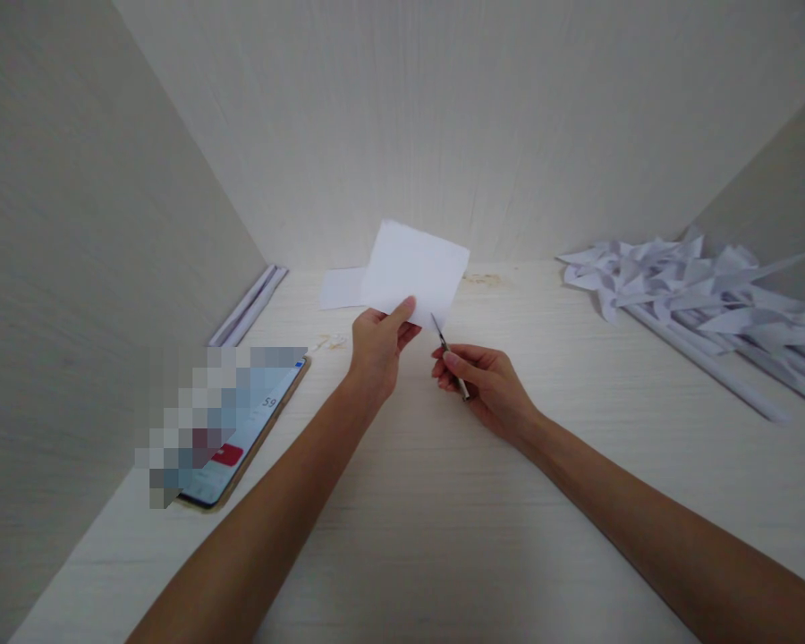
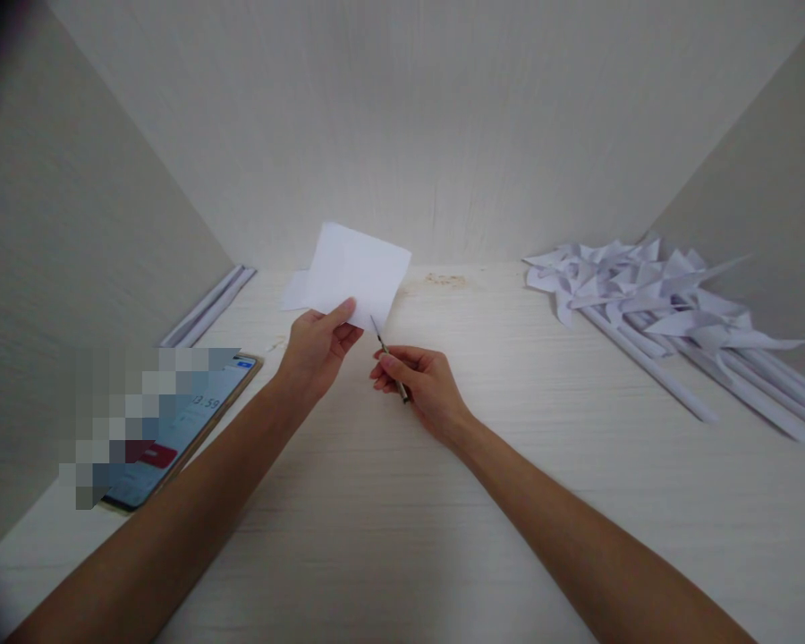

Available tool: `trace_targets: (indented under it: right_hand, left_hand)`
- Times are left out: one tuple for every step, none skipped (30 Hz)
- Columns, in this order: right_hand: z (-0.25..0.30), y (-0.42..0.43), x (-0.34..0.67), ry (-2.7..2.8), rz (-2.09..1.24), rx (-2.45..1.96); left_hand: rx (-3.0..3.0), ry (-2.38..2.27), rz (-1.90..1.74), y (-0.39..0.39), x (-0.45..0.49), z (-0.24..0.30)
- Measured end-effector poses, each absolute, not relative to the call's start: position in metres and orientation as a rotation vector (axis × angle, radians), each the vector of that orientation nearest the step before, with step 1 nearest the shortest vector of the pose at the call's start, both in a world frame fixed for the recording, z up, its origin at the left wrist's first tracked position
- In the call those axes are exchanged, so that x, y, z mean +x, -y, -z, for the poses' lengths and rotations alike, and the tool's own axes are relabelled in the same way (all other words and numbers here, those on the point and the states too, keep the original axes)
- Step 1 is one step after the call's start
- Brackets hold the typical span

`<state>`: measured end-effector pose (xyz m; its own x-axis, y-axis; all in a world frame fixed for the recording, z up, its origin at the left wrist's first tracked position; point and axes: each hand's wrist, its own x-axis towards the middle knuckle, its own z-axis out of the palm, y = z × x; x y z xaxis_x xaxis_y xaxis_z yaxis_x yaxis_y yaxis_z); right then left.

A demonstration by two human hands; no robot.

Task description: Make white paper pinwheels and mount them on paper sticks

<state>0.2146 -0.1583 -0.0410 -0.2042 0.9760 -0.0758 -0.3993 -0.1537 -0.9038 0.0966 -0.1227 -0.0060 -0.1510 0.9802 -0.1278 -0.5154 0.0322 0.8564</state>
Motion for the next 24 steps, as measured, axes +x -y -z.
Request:
trace_targets:
  right_hand:
    - [0.0410,0.1583,0.2147,0.950,-1.605,-0.871]
    - [0.0409,0.1585,0.2149,0.947,-1.608,-0.869]
    - [0.0409,0.1586,0.2151,0.946,-1.610,-0.866]
    - [0.0408,0.1587,0.2153,0.946,-1.611,-0.864]
    - [0.0408,0.1588,0.2155,0.944,-1.611,-0.861]
    - [0.0408,0.1588,0.2156,0.943,-1.611,-0.859]
    - [0.0408,0.1588,0.2156,0.941,-1.609,-0.858]
    - [0.0408,0.1587,0.2156,0.939,-1.608,-0.857]
    - [0.0407,0.1586,0.2155,0.937,-1.606,-0.857]
    - [0.0405,0.1584,0.2154,0.937,-1.604,-0.858]
    - [0.0403,0.1583,0.2152,0.938,-1.602,-0.857]
    - [0.0401,0.1583,0.2149,0.939,-1.599,-0.856]
    - [0.0399,0.1582,0.2147,0.938,-1.598,-0.855]
    - [0.0398,0.1582,0.2145,0.933,-1.597,-0.854]
    - [0.0398,0.1581,0.2144,0.927,-1.597,-0.855]
    - [0.0399,0.1580,0.2144,0.922,-1.597,-0.856]
    - [0.0402,0.1579,0.2145,0.917,-1.597,-0.857]
    - [0.0406,0.1578,0.2146,0.914,-1.597,-0.857]
    - [0.0411,0.1577,0.2147,0.914,-1.597,-0.856]
    - [0.0415,0.1576,0.2149,0.915,-1.599,-0.854]
    - [0.0420,0.1575,0.2151,0.916,-1.601,-0.851]
    - [0.0423,0.1575,0.2152,0.916,-1.603,-0.849]
    - [0.0425,0.1574,0.2152,0.914,-1.603,-0.848]
    - [0.0426,0.1574,0.2152,0.912,-1.602,-0.849]
  left_hand:
    - [0.676,-0.962,-1.484,0.1226,0.0964,0.0067]
    - [0.699,-0.963,-1.483,0.1226,0.0963,0.0075]
    - [0.720,-0.965,-1.481,0.1226,0.0963,0.0084]
    - [0.737,-0.968,-1.479,0.1226,0.0963,0.0092]
    - [0.749,-0.971,-1.475,0.1227,0.0963,0.0100]
    - [0.756,-0.973,-1.471,0.1228,0.0963,0.0106]
    - [0.761,-0.975,-1.467,0.1229,0.0964,0.0112]
    - [0.763,-0.977,-1.463,0.1231,0.0965,0.0116]
    - [0.764,-0.982,-1.460,0.1232,0.0965,0.0119]
    - [0.766,-0.987,-1.458,0.1234,0.0967,0.0122]
    - [0.771,-0.993,-1.455,0.1235,0.0968,0.0125]
    - [0.778,-0.999,-1.455,0.1237,0.0969,0.0128]
    - [0.787,-1.003,-1.454,0.1239,0.0969,0.0131]
    - [0.798,-1.006,-1.454,0.1240,0.0970,0.0135]
    - [0.810,-1.009,-1.457,0.1241,0.0970,0.0139]
    - [0.822,-1.012,-1.460,0.1241,0.0969,0.0143]
    - [0.833,-1.015,-1.464,0.1241,0.0969,0.0147]
    - [0.844,-1.018,-1.466,0.1241,0.0969,0.0150]
    - [0.853,-1.022,-1.468,0.1240,0.0969,0.0153]
    - [0.858,-1.027,-1.468,0.1240,0.0970,0.0155]
    - [0.859,-1.030,-1.468,0.1241,0.0971,0.0155]
    - [0.859,-1.033,-1.466,0.1242,0.0972,0.0155]
    - [0.857,-1.035,-1.465,0.1243,0.0974,0.0154]
    - [0.855,-1.037,-1.463,0.1245,0.0975,0.0152]
